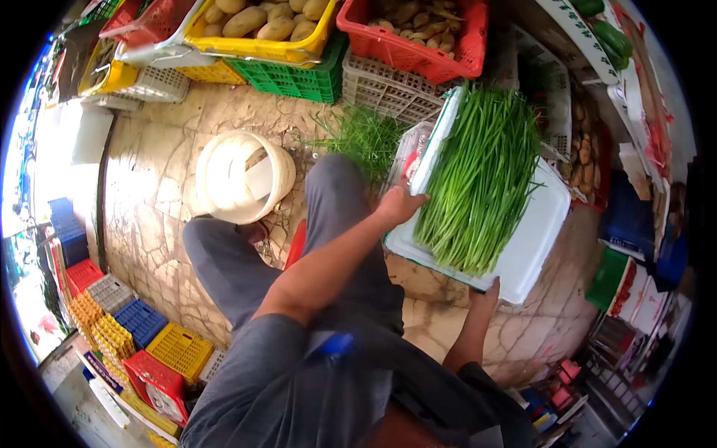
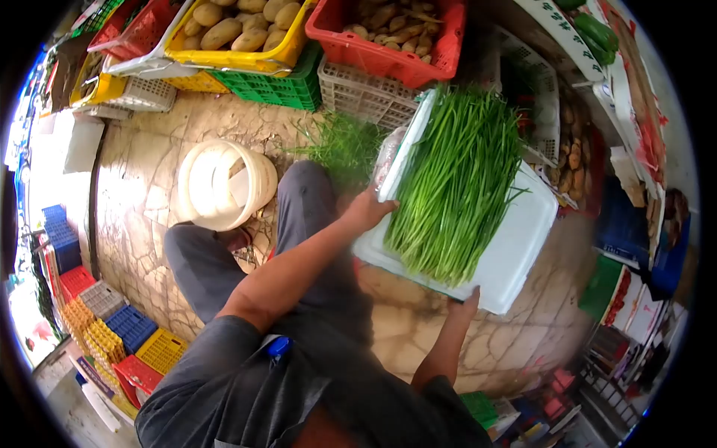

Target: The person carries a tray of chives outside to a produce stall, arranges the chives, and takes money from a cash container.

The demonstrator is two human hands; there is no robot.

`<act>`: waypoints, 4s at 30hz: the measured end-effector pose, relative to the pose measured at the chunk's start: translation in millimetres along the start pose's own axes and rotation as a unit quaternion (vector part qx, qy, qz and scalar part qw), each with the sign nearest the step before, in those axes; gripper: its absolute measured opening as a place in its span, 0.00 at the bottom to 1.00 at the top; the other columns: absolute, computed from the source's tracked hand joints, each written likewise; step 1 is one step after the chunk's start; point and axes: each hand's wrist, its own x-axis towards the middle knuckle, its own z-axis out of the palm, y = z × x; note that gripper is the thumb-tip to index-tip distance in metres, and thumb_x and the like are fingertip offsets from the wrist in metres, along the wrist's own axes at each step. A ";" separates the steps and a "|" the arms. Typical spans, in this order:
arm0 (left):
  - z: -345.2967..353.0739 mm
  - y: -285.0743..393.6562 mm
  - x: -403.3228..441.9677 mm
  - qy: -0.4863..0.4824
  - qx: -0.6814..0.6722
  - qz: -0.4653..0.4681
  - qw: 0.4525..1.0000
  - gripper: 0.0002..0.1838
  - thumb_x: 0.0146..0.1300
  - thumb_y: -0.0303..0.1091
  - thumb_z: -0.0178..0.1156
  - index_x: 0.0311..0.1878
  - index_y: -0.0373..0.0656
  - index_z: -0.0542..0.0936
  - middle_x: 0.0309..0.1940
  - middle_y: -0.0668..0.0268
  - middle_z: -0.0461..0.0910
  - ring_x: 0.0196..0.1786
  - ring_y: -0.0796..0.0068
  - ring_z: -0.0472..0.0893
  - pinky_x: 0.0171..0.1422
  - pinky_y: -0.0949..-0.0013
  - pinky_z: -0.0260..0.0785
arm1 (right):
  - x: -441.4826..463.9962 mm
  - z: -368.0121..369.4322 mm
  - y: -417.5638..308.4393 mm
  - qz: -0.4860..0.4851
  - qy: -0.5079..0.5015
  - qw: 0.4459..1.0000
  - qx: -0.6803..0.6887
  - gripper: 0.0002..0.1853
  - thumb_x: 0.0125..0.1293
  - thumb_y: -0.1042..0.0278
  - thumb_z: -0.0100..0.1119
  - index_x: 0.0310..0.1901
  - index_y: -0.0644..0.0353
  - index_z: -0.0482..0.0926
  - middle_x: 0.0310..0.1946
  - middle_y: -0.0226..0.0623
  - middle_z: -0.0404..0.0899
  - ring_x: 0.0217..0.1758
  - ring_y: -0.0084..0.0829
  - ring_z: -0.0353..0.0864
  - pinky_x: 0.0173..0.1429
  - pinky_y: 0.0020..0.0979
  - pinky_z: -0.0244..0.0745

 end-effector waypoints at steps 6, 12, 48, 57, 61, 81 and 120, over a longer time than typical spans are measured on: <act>-6.7 -5.4 -31.0 -0.012 -0.047 0.061 0.997 0.32 0.60 0.49 0.64 0.54 0.28 0.70 0.46 0.36 0.78 0.52 0.39 0.78 0.58 0.49 0.69 | -24.8 -37.0 -3.4 -0.017 -0.035 0.999 0.024 0.22 0.66 0.59 0.54 0.60 0.57 0.72 0.56 0.40 0.78 0.57 0.43 0.77 0.62 0.50 0.74; -62.1 29.5 -61.3 -0.023 -0.077 0.066 0.995 0.31 0.61 0.47 0.64 0.55 0.28 0.71 0.45 0.38 0.78 0.52 0.42 0.78 0.58 0.52 0.69 | -103.5 0.4 -15.7 -0.061 -0.101 0.993 -0.017 0.21 0.65 0.61 0.53 0.57 0.61 0.73 0.52 0.40 0.79 0.55 0.40 0.78 0.61 0.45 0.74; -492.9 -133.2 -528.9 0.506 -0.413 -0.112 0.749 0.24 0.62 0.35 0.63 0.60 0.35 0.74 0.45 0.54 0.82 0.48 0.64 0.80 0.56 0.61 0.71 | -566.4 361.8 277.1 0.183 -0.402 0.778 -0.448 0.31 0.60 0.60 0.61 0.64 0.60 0.66 0.60 0.42 0.73 0.62 0.44 0.72 0.70 0.51 0.67; -499.6 -167.4 -660.2 0.611 -0.470 -0.208 0.602 0.20 0.63 0.37 0.64 0.54 0.36 0.79 0.38 0.63 0.83 0.38 0.76 0.79 0.44 0.68 0.73 | -658.0 375.0 428.0 0.278 -0.439 0.658 -0.545 0.22 0.62 0.63 0.58 0.56 0.60 0.73 0.55 0.44 0.76 0.60 0.47 0.74 0.67 0.55 0.69; -501.3 -158.4 -680.6 0.679 -0.444 -0.215 0.544 0.17 0.63 0.36 0.63 0.52 0.35 0.79 0.36 0.66 0.82 0.36 0.78 0.77 0.42 0.68 0.72 | -674.8 384.5 477.3 0.302 -0.486 0.613 -0.545 0.23 0.62 0.66 0.58 0.59 0.61 0.71 0.55 0.44 0.77 0.60 0.47 0.75 0.68 0.53 0.69; -793.8 -217.6 -608.9 0.698 -0.479 -0.177 0.502 0.16 0.67 0.31 0.55 0.54 0.32 0.76 0.40 0.62 0.82 0.38 0.73 0.81 0.43 0.68 0.73 | -847.5 601.2 722.8 0.285 -0.551 0.633 -0.464 0.31 0.61 0.74 0.56 0.67 0.64 0.61 0.59 0.47 0.72 0.63 0.49 0.72 0.71 0.52 0.65; -1739.3 -779.3 -715.3 0.649 -0.568 0.037 0.505 0.22 0.71 0.44 0.54 0.58 0.38 0.78 0.52 0.61 0.82 0.50 0.69 0.82 0.56 0.67 0.75 | -1461.8 895.5 1533.7 0.295 -0.608 0.536 -0.505 0.24 0.63 0.60 0.57 0.57 0.63 0.72 0.50 0.45 0.78 0.54 0.46 0.77 0.60 0.49 0.73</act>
